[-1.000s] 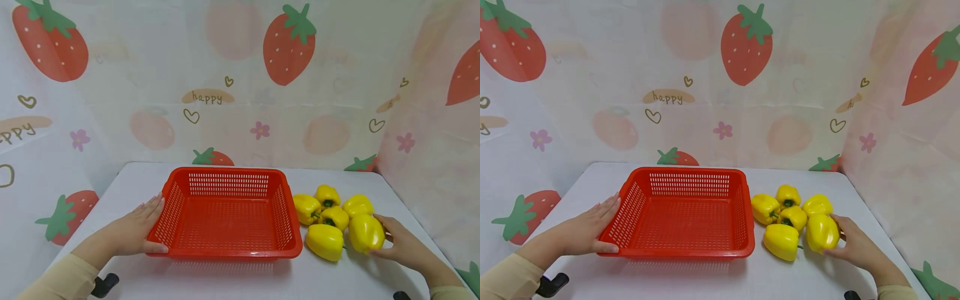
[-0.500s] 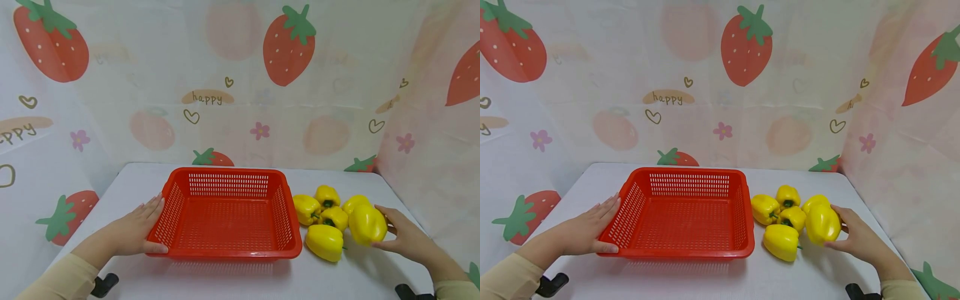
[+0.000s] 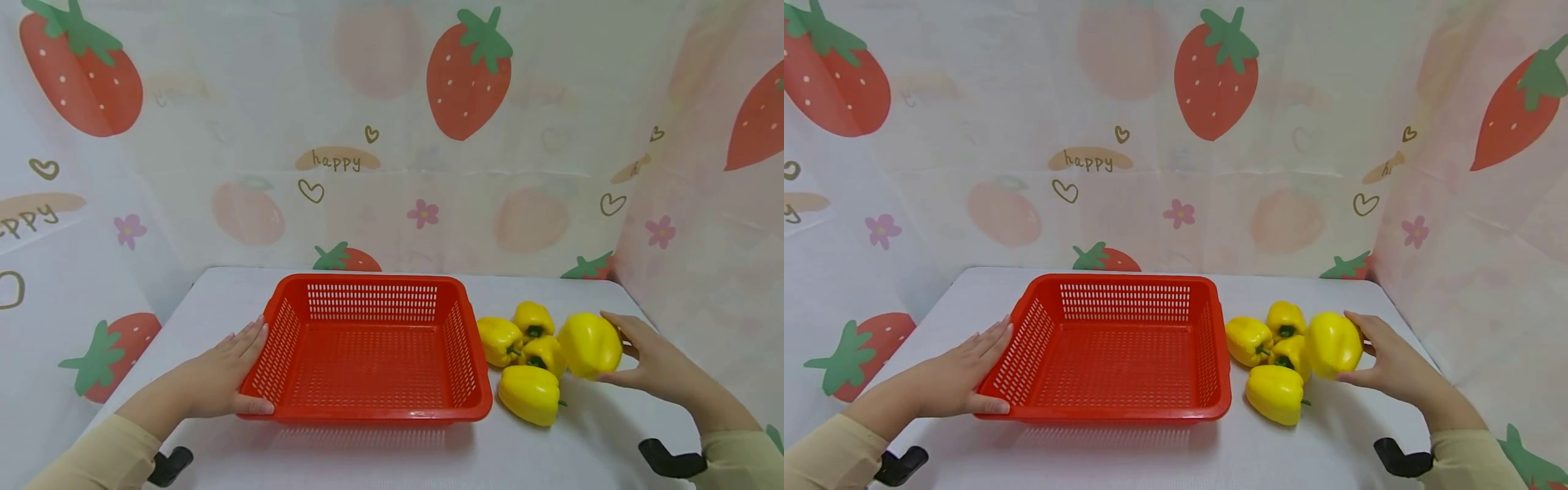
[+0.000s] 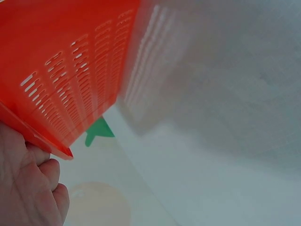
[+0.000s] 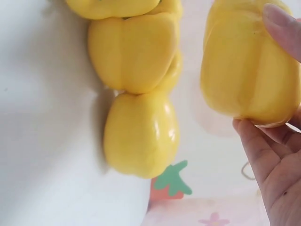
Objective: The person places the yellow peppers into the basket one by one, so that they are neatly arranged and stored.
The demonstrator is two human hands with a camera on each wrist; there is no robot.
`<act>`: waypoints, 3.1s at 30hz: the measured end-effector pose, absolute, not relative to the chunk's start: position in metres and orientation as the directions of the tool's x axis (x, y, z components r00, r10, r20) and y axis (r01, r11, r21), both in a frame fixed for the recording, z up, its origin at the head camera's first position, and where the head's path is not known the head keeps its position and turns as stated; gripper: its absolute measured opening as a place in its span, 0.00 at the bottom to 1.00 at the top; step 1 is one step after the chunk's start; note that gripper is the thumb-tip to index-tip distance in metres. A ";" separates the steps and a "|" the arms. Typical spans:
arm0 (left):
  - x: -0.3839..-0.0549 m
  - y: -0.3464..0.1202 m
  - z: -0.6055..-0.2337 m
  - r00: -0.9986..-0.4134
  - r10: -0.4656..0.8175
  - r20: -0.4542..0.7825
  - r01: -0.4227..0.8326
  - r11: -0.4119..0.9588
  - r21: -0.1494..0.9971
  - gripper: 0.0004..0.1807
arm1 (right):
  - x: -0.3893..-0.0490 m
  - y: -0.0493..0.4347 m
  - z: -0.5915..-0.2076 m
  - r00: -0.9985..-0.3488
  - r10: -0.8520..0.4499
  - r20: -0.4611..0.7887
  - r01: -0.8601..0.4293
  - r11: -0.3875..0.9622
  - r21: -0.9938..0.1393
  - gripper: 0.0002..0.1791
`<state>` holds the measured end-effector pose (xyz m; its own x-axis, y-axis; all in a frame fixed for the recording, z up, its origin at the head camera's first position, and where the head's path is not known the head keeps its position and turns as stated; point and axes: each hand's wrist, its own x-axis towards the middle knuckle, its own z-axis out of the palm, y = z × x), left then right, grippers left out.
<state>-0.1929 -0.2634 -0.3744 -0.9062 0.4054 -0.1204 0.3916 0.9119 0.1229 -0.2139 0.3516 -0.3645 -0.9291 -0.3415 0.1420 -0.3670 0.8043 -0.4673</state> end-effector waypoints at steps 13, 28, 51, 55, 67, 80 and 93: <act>-0.194 -0.264 -0.375 -0.903 0.412 -0.121 0.401 0.910 0.110 0.67 | -0.229 0.332 -0.348 -0.887 -0.421 0.190 -0.460 0.758 -0.463 0.52; -0.193 -0.262 -0.373 -0.906 0.403 -0.130 0.392 0.914 0.102 0.66 | -0.243 0.307 -0.329 -0.876 -0.452 0.172 -0.473 0.729 -0.496 0.53; -0.195 -0.263 -0.376 -0.909 0.392 -0.141 0.380 0.919 0.110 0.67 | -0.264 0.263 -0.303 -0.835 -0.518 0.186 -0.534 0.680 -0.503 0.52; -0.194 -0.261 -0.376 -0.906 0.399 -0.144 0.385 0.916 0.115 0.66 | -0.270 0.254 -0.304 -0.813 -0.547 0.200 -0.563 0.651 -0.509 0.52; -0.194 -0.261 -0.374 -0.901 0.413 -0.132 0.400 0.909 0.115 0.67 | -0.282 0.214 -0.305 -0.805 -0.568 0.168 -0.563 0.644 -0.518 0.56; -0.192 -0.261 -0.373 -0.901 0.414 -0.128 0.400 0.909 0.120 0.67 | -0.295 0.176 -0.304 -0.776 -0.609 0.164 -0.585 0.600 -0.546 0.54; -0.195 -0.263 -0.375 -0.901 0.419 -0.111 0.412 0.908 0.079 0.67 | -0.306 0.124 -0.309 -0.736 -0.661 0.150 -0.650 0.625 -0.433 0.52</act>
<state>-0.1949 -0.2627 -0.3751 -0.9014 0.4185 -0.1107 0.4117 0.9078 0.0795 -0.3061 0.1245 -0.3086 -0.7357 -0.6606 0.1499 -0.6495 0.6252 -0.4327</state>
